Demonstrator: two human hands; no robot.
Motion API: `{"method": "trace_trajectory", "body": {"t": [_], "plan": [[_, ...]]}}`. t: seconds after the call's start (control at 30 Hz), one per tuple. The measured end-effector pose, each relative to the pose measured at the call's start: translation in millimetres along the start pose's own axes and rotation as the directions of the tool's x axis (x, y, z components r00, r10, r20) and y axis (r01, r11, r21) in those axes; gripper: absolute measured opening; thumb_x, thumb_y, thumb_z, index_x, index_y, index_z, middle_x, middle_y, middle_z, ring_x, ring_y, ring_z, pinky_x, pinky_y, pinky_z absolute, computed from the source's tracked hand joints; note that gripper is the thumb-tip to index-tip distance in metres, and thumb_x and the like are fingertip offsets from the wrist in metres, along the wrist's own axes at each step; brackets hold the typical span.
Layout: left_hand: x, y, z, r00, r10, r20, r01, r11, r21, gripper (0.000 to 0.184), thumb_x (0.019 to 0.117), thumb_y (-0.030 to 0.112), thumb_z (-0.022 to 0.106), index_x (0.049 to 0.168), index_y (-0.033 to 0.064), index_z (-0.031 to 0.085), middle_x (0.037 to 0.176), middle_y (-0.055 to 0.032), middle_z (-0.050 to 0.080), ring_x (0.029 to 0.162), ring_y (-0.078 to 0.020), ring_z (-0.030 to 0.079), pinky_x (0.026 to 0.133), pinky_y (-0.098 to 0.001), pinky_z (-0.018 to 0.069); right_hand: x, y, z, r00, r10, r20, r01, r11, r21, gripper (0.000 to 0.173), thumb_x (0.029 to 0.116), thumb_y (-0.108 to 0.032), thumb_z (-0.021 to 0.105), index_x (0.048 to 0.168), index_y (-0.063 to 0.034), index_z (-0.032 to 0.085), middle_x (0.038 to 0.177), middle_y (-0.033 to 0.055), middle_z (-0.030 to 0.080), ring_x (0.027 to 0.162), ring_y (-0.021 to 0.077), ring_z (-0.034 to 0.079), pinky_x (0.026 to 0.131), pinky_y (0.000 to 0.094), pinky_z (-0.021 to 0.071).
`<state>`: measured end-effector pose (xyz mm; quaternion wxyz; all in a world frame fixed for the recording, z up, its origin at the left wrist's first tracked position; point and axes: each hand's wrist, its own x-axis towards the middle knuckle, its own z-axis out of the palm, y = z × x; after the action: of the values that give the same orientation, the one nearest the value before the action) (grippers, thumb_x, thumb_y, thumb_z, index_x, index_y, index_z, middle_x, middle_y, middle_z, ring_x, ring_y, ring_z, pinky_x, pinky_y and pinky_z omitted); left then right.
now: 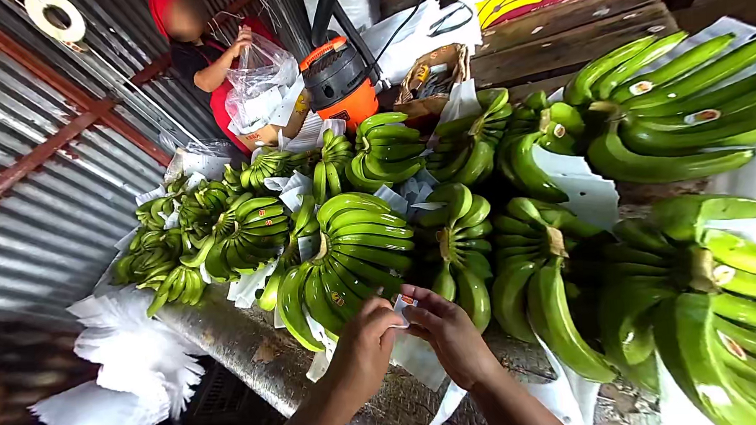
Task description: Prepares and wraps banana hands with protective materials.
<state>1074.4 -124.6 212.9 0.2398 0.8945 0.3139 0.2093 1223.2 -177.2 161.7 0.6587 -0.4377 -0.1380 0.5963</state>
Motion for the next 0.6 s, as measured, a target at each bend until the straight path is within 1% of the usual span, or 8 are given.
{"method": "trace_trajectory", "body": {"t": [0.07, 0.13, 0.23, 0.3, 0.33, 0.4, 0.47, 0.6], "plan": [[-16, 4, -7, 0.999, -0.03, -0.028, 0.03, 1.0, -0.004, 0.011, 0.0886, -0.002, 0.068, 0.096, 0.001, 0.076, 0.104, -0.0132, 0.071, 0.096, -0.0139, 0.07, 0.085, -0.024, 0.0589, -1, 2, -3, 0.999, -0.016, -0.035, 0.017, 0.999, 0.03, 0.027, 0.1003, 0.001, 0.054, 0.126, 0.0046, 0.061, 0.108, 0.0117, 0.07, 0.087, 0.0153, 0.071, 0.078, 0.0289, 0.0616], [-34, 11, -23, 0.991, -0.115, 0.07, 0.119, 0.991, -0.063, 0.012, 0.0872, -0.002, 0.07, 0.097, 0.0007, 0.076, 0.106, -0.0127, 0.07, 0.096, -0.0132, 0.069, 0.085, -0.0247, 0.0588, -2, 3, -6, 0.998, -0.003, -0.06, 0.007, 0.998, 0.059, 0.026, 0.1022, 0.001, 0.051, 0.125, 0.006, 0.061, 0.108, 0.0126, 0.07, 0.084, 0.0156, 0.071, 0.077, 0.0287, 0.0617], [-56, 12, -38, 0.963, -0.168, 0.209, 0.187, 0.98, -0.073, 0.011, 0.0872, 0.005, 0.075, 0.097, 0.0005, 0.076, 0.108, -0.0132, 0.07, 0.097, -0.016, 0.068, 0.085, -0.0287, 0.0586, -10, 6, -4, 0.997, 0.024, -0.068, -0.023, 1.0, 0.02, 0.023, 0.0963, 0.008, 0.058, 0.117, 0.005, 0.067, 0.101, 0.0119, 0.071, 0.08, 0.0152, 0.071, 0.074, 0.0278, 0.0615], [-59, 11, -36, 0.991, -0.103, 0.09, 0.098, 0.993, 0.063, 0.011, 0.0904, 0.016, 0.074, 0.095, 0.0084, 0.079, 0.11, -0.0076, 0.071, 0.105, -0.0169, 0.067, 0.093, -0.0351, 0.0568, -18, 9, 2, 0.999, 0.05, -0.022, -0.05, 0.998, -0.03, 0.023, 0.0942, 0.009, 0.06, 0.115, 0.0048, 0.069, 0.102, 0.0121, 0.072, 0.082, 0.0151, 0.072, 0.076, 0.0277, 0.062], [-57, 11, -34, 0.999, -0.035, 0.013, 0.033, 0.987, 0.16, 0.011, 0.0919, 0.019, 0.072, 0.096, 0.0125, 0.08, 0.112, -0.0058, 0.072, 0.111, -0.0203, 0.066, 0.099, -0.0432, 0.0524, -23, 9, 6, 0.998, 0.063, 0.002, -0.063, 0.997, -0.05, 0.023, 0.0945, 0.009, 0.06, 0.115, 0.0047, 0.069, 0.104, 0.0118, 0.072, 0.083, 0.0145, 0.072, 0.076, 0.0272, 0.0618], [-49, 11, -30, 0.99, 0.11, -0.083, -0.076, 0.939, 0.337, 0.012, 0.0919, 0.02, 0.069, 0.095, 0.0181, 0.081, 0.11, -0.0027, 0.073, 0.113, -0.0221, 0.067, 0.106, -0.0557, 0.045, -32, 11, 13, 0.996, 0.071, 0.053, -0.066, 0.994, -0.089, 0.023, 0.0958, 0.007, 0.058, 0.115, 0.0042, 0.07, 0.107, 0.011, 0.073, 0.086, 0.0133, 0.072, 0.079, 0.0264, 0.0614], [-45, 13, -30, 0.974, 0.186, -0.133, -0.119, 0.908, 0.402, 0.012, 0.0918, 0.02, 0.068, 0.09, 0.0201, 0.079, 0.106, 0.0003, 0.073, 0.113, -0.018, 0.067, 0.11, -0.0567, 0.0409, -35, 14, 14, 0.995, 0.013, 0.097, 0.002, 0.989, -0.15, 0.026, 0.0935, 0.007, 0.057, 0.115, 0.0039, 0.071, 0.108, 0.0106, 0.074, 0.089, 0.013, 0.073, 0.082, 0.027, 0.0619], [-46, 15, -36, 0.948, 0.248, -0.199, -0.15, 0.902, 0.406, 0.013, 0.0917, 0.019, 0.063, 0.087, 0.0211, 0.075, 0.105, 0.0038, 0.071, 0.113, -0.0112, 0.064, 0.116, -0.0496, 0.0349, -36, 16, 9, 0.978, -0.137, 0.155, 0.182, 0.926, -0.332, 0.028, 0.0896, 0.003, 0.065, 0.114, -0.0031, 0.076, 0.104, 0.0046, 0.077, 0.09, 0.0071, 0.072, 0.083, 0.0223, 0.0592]]}}
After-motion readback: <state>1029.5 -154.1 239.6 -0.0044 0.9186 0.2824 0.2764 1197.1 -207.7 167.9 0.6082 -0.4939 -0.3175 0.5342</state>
